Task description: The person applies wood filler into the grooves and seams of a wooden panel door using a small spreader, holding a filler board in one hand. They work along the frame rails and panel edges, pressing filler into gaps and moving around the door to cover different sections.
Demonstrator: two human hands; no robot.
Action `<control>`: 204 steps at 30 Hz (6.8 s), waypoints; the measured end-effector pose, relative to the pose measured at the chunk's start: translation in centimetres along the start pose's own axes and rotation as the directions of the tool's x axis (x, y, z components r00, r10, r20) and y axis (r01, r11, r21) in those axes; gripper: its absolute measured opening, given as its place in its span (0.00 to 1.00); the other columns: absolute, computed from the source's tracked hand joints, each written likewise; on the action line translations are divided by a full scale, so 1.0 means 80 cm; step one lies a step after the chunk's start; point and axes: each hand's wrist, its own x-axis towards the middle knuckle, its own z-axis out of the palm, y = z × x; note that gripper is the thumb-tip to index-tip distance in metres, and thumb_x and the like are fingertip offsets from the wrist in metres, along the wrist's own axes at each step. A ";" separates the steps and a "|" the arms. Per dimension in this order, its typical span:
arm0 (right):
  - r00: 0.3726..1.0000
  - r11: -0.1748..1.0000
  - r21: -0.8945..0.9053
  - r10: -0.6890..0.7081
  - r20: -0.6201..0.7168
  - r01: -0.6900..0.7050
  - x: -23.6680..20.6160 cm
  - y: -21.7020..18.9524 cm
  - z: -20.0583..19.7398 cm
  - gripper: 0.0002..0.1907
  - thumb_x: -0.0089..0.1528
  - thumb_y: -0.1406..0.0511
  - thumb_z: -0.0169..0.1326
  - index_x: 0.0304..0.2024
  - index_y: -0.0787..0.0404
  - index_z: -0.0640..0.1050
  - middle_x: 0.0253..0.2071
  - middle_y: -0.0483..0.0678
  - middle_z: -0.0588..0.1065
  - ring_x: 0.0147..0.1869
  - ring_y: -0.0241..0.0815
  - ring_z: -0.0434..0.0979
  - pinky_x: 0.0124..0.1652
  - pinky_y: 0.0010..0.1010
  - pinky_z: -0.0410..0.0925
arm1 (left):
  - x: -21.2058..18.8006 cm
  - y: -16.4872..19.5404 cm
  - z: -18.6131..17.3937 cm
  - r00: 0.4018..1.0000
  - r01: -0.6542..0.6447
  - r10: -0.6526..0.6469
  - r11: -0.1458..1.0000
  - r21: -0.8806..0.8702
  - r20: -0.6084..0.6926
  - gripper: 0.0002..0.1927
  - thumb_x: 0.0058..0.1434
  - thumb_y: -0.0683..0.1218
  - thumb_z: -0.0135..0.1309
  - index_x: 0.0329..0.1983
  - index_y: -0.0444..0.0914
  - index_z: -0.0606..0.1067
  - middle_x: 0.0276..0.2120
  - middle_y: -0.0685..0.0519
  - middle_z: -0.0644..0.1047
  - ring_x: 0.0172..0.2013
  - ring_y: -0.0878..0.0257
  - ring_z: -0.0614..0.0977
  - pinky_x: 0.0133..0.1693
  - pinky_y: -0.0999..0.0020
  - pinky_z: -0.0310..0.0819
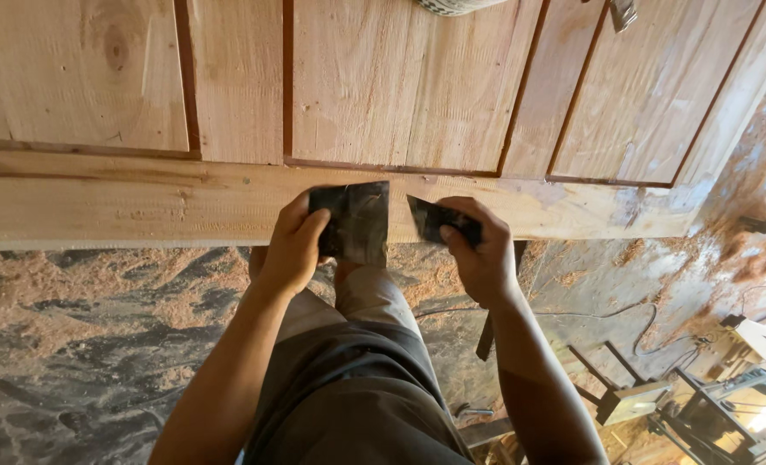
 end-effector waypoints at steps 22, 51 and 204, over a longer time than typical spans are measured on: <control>0.987 0.870 -0.481 -0.039 0.158 0.111 0.117 0.049 0.006 0.12 0.67 0.70 0.55 0.52 0.65 0.81 0.44 0.53 0.82 0.40 0.44 0.85 0.38 0.35 0.77 | -0.025 -0.022 -0.030 0.898 -0.275 0.140 0.918 -0.285 -0.417 0.11 0.69 0.39 0.39 0.50 0.35 0.71 0.30 0.53 0.74 0.17 0.69 0.68 0.15 0.72 0.57; 0.819 0.466 -0.839 -0.573 -0.044 0.280 0.082 0.157 -0.015 0.07 0.72 0.73 0.52 0.51 0.65 0.79 0.51 0.54 0.81 0.52 0.47 0.85 0.42 0.27 0.81 | -0.004 -0.027 -0.021 0.937 -0.091 -0.012 0.956 -0.277 -0.350 0.10 0.70 0.40 0.41 0.50 0.38 0.71 0.33 0.53 0.75 0.21 0.67 0.72 0.17 0.70 0.61; 0.924 0.822 -0.541 0.047 0.378 0.180 0.031 -0.119 0.192 0.17 0.62 0.55 0.61 0.31 0.62 0.76 0.20 0.50 0.76 0.19 0.41 0.73 0.22 0.37 0.68 | -0.100 0.117 -0.138 0.988 0.096 -0.118 0.976 -0.195 -0.102 0.13 0.64 0.43 0.40 0.47 0.38 0.74 0.27 0.53 0.76 0.18 0.70 0.71 0.16 0.72 0.64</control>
